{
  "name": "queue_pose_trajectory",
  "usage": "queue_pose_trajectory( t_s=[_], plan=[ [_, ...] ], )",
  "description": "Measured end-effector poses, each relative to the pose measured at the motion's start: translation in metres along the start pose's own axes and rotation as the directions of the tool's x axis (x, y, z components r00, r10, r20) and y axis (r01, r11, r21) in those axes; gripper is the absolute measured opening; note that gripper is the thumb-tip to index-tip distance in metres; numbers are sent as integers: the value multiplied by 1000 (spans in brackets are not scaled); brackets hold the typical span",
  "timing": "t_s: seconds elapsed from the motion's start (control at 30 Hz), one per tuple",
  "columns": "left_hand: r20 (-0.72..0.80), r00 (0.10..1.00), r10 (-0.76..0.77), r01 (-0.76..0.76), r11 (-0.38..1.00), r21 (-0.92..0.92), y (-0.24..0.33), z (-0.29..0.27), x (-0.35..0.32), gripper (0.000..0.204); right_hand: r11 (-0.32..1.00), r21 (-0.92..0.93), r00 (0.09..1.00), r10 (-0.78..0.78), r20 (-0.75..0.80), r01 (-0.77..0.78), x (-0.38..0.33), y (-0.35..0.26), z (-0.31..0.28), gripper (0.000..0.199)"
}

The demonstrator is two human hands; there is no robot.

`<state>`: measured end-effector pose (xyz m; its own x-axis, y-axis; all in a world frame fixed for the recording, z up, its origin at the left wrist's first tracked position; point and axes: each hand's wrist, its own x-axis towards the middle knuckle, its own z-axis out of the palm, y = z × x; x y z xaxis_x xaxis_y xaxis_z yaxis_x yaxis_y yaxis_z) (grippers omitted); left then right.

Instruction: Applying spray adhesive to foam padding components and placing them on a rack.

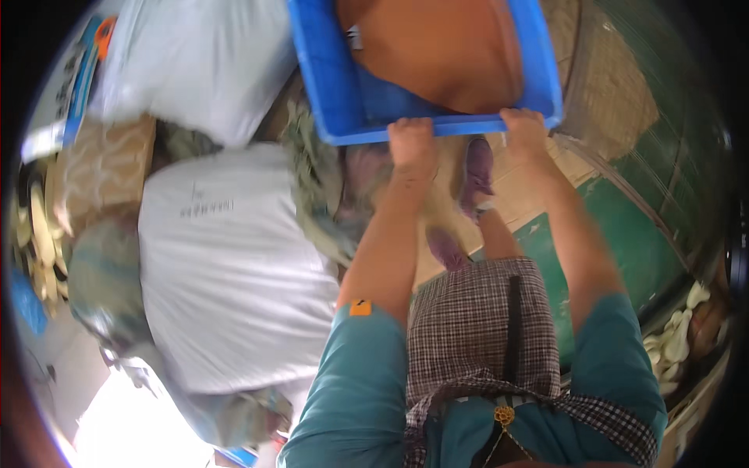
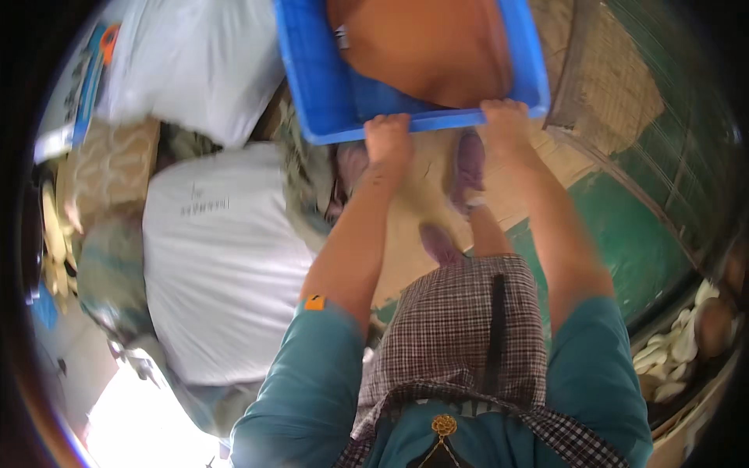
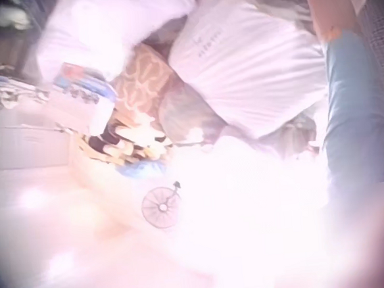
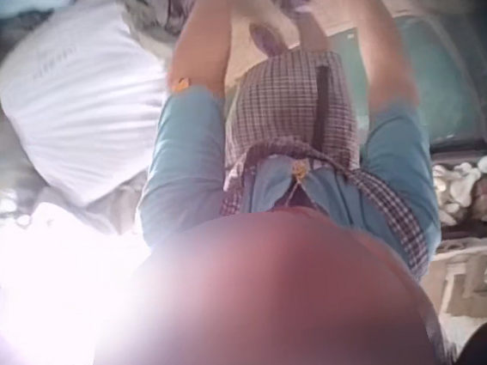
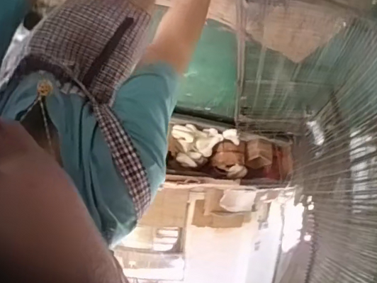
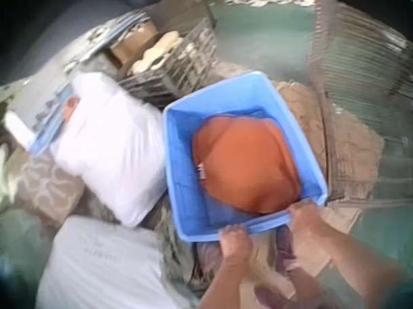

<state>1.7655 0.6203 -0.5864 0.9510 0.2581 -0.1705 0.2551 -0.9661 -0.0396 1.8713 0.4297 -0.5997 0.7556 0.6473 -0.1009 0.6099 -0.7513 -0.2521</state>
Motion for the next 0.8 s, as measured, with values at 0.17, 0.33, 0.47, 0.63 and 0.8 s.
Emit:
queue_pose_trajectory(
  t_s=[0.17,0.33,0.47,0.63,0.8],
  plan=[
    [54,993,-101,106,991,-82,25,12,-96,9,997,-71,983,7,182,6,-102,-17,20,34],
    [130,979,-159,190,944,-271,61,30,-203,10,984,-147,948,-49,314,100,-195,-22,24,28],
    [101,949,-298,314,879,-359,126,45,-278,12,968,-160,931,-132,342,195,-261,3,28,26],
    [-30,851,-525,333,583,-741,211,41,-363,20,969,-160,945,-135,298,189,-325,50,34,21],
    [583,314,-749,441,-429,-789,266,75,-434,31,962,-231,932,-57,357,147,-322,40,40,18]
  ],
)
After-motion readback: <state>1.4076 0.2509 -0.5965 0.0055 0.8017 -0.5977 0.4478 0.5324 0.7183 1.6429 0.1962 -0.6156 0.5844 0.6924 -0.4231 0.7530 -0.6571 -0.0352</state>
